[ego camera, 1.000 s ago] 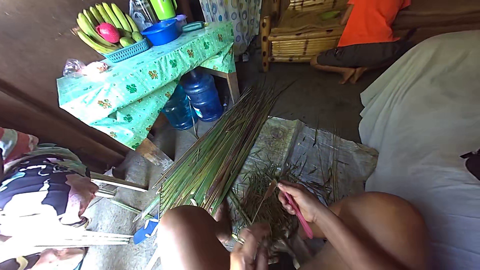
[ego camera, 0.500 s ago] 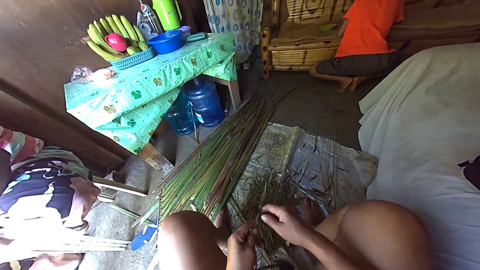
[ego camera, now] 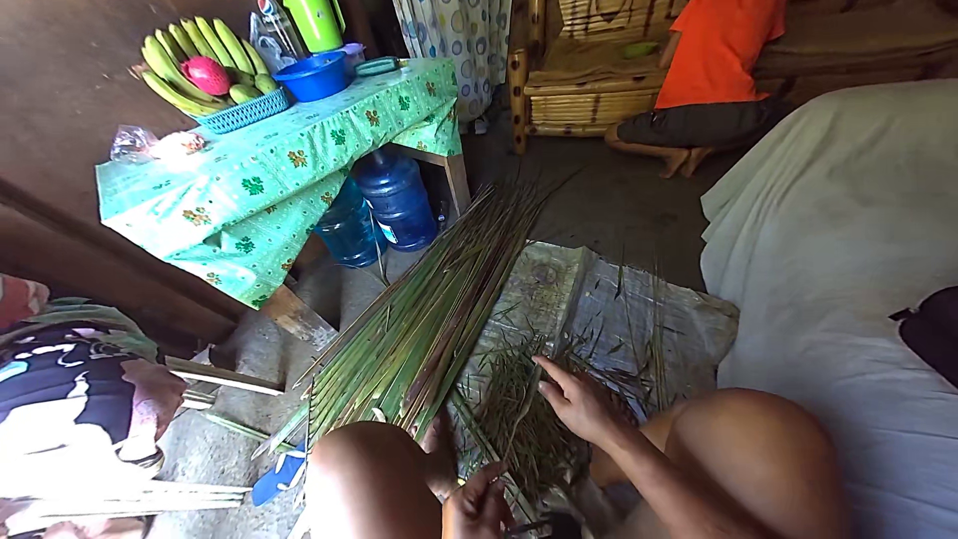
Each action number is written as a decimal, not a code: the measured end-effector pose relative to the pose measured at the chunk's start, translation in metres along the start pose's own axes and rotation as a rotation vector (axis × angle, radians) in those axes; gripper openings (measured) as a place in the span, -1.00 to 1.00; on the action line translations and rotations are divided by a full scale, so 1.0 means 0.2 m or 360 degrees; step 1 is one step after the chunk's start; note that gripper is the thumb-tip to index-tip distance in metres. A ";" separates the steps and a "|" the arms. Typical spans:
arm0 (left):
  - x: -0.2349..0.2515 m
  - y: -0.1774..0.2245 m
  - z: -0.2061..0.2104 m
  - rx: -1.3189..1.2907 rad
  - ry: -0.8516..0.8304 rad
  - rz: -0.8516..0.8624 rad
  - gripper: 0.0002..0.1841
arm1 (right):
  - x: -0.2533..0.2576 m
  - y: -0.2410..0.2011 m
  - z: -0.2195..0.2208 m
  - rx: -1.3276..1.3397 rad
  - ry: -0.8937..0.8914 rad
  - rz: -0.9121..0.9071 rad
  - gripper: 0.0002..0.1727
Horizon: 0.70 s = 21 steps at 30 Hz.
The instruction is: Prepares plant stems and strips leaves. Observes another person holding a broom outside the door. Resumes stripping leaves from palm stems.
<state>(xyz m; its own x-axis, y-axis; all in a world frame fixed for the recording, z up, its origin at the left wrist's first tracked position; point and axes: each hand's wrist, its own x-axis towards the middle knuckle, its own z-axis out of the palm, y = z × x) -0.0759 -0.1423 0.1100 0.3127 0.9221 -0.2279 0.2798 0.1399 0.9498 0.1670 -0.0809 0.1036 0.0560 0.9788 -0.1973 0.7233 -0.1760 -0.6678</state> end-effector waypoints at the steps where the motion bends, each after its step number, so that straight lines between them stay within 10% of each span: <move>1: 0.00 0.00 -0.01 -0.0010 0.0007 -0.0014 -0.71 | 0.00 0.00 0.01 -0.0054 0.0032 -0.0025 -0.45; 10: -0.01 -0.02 -0.01 -0.0040 -0.0017 -0.0064 -0.70 | -0.01 -0.02 0.03 -0.0175 0.0139 0.0016 -0.49; 21: 0.02 0.00 -0.01 -0.0012 0.0035 -0.0020 -0.71 | -0.01 -0.05 -0.01 0.2106 0.0011 0.0777 -0.52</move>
<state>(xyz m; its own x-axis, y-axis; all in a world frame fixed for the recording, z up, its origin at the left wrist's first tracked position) -0.0770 -0.1381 0.1096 0.2890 0.9279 -0.2354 0.2766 0.1544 0.9485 0.1617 -0.0803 0.1126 0.1157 0.7910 -0.6008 -0.5419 -0.4566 -0.7056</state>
